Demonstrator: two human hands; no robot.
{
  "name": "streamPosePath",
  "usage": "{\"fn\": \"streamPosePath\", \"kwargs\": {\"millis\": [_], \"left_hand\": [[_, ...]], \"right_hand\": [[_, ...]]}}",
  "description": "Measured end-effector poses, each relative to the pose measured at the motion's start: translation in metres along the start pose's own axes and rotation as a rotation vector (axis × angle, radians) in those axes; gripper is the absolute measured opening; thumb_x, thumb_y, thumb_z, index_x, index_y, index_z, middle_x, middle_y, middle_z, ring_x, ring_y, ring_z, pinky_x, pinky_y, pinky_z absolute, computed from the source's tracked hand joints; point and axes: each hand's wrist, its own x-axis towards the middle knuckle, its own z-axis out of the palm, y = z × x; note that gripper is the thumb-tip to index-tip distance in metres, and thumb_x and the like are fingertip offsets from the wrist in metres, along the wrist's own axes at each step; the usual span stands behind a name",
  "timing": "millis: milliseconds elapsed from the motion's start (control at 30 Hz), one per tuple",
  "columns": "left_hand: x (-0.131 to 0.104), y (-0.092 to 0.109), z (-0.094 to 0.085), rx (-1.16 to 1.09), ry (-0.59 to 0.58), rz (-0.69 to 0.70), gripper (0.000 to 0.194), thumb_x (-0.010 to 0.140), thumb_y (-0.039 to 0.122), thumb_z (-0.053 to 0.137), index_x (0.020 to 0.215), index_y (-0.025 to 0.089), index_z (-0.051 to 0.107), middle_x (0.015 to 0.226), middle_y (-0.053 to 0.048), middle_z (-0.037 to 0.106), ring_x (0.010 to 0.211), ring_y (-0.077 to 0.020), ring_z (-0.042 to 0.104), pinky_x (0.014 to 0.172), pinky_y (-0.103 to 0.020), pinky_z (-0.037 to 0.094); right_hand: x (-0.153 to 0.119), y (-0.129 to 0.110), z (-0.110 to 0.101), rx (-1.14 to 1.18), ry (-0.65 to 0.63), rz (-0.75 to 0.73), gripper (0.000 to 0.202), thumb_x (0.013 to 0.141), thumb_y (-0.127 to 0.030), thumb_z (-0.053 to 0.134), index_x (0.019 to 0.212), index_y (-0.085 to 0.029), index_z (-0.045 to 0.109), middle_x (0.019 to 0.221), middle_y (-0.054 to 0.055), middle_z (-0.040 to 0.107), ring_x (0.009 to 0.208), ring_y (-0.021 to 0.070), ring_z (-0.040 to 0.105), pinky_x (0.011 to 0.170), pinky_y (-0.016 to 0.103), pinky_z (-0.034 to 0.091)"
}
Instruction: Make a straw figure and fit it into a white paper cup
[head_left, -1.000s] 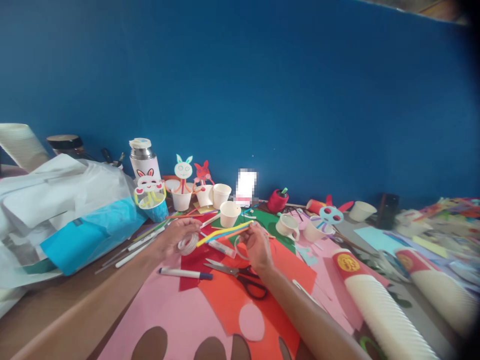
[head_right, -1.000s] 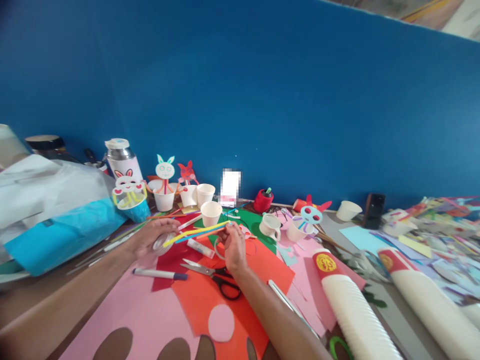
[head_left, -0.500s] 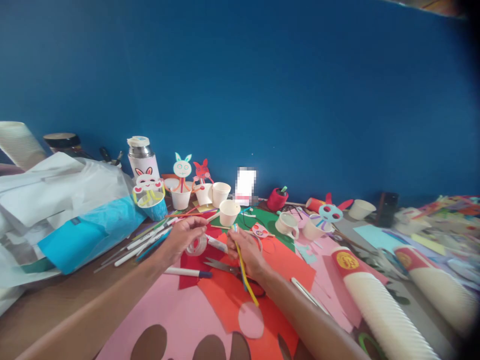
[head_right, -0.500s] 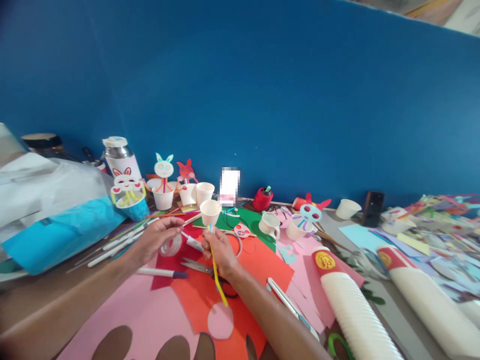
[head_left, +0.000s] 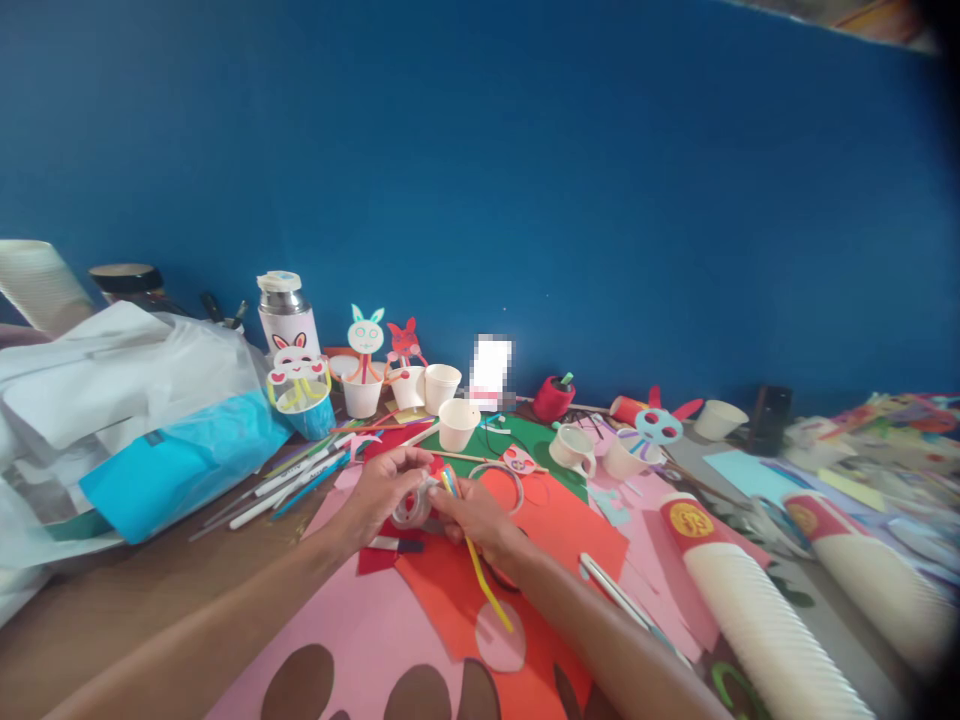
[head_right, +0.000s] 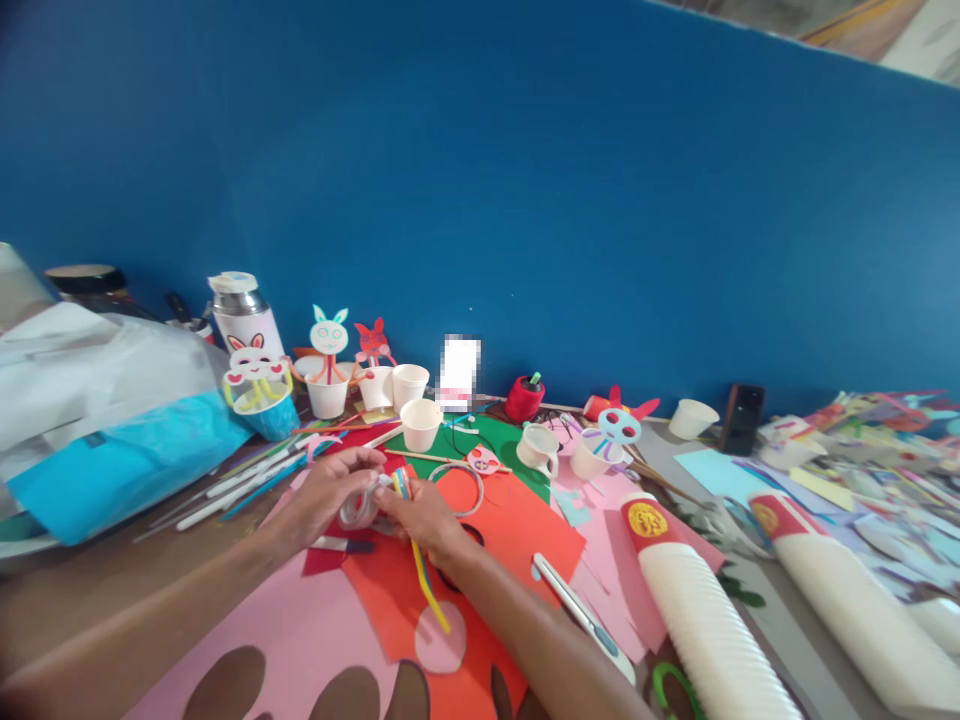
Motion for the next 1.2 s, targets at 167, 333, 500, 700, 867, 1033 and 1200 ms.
{"fn": "streamPosePath", "kwargs": {"millis": [167,333,500,700,867,1033,1200], "left_hand": [[0.002,-0.002,-0.003,-0.059,0.012,0.011,0.022,0.065,0.024,0.061,0.086,0.016,0.059,0.071,0.001,0.06,0.058,-0.0102,0.055,0.053,-0.02,0.041],[0.007,-0.006,-0.007,-0.148,0.031,-0.029,0.022,0.064,0.025,0.063,0.084,0.016,0.059,0.071,0.001,0.061,0.058,-0.011,0.057,0.053,-0.021,0.044],[0.005,-0.005,-0.004,-0.199,-0.004,-0.051,0.024,0.067,0.034,0.063,0.082,0.015,0.061,0.075,-0.002,0.064,0.065,-0.0143,0.06,0.057,-0.024,0.047],[0.007,-0.002,-0.011,-0.002,0.09,0.126,0.036,0.072,0.045,0.056,0.092,0.016,0.065,0.094,-0.007,0.065,0.091,-0.0201,0.058,0.069,-0.026,0.046],[0.012,-0.006,-0.018,0.15,0.12,0.166,0.031,0.072,0.044,0.057,0.084,0.016,0.065,0.084,-0.005,0.066,0.072,-0.0163,0.057,0.063,-0.025,0.044],[0.007,-0.008,-0.014,0.322,0.074,0.243,0.022,0.076,0.037,0.053,0.078,0.018,0.064,0.071,-0.002,0.062,0.064,-0.0149,0.054,0.06,-0.024,0.041],[-0.001,-0.006,-0.006,0.381,0.023,0.288,0.02,0.076,0.033,0.052,0.073,0.019,0.065,0.071,-0.003,0.063,0.066,-0.0166,0.055,0.063,-0.025,0.041]], "right_hand": [[-0.005,-0.006,0.006,0.043,-0.067,0.037,0.038,0.064,-0.048,0.067,0.063,-0.018,0.044,0.045,-0.01,0.032,0.037,0.0023,0.023,0.036,0.018,0.018],[-0.007,-0.007,0.008,0.002,-0.07,-0.028,0.031,0.067,-0.043,0.065,0.063,-0.018,0.047,0.044,-0.009,0.037,0.037,0.0032,0.028,0.038,0.019,0.018],[-0.005,-0.005,0.008,0.038,-0.043,-0.059,0.026,0.068,-0.038,0.065,0.066,-0.018,0.048,0.046,-0.009,0.036,0.036,0.003,0.026,0.038,0.019,0.019],[-0.012,-0.043,-0.026,-0.47,0.092,-0.149,0.011,0.071,-0.028,0.056,0.068,-0.017,0.053,0.052,-0.006,0.046,0.045,0.0066,0.039,0.045,0.019,0.028],[-0.024,-0.074,-0.06,-1.358,0.302,-0.21,0.02,0.08,-0.034,0.045,0.078,-0.019,0.059,0.072,0.002,0.062,0.067,0.0161,0.056,0.058,0.024,0.034],[-0.02,-0.06,-0.063,-1.756,0.181,-0.054,0.028,0.085,-0.036,0.039,0.098,-0.021,0.059,0.091,0.009,0.067,0.084,0.0237,0.061,0.064,0.029,0.038],[-0.015,-0.049,-0.061,-1.817,0.101,-0.067,0.027,0.085,-0.03,0.04,0.102,-0.019,0.058,0.094,0.011,0.067,0.089,0.0253,0.061,0.068,0.03,0.041]]}}
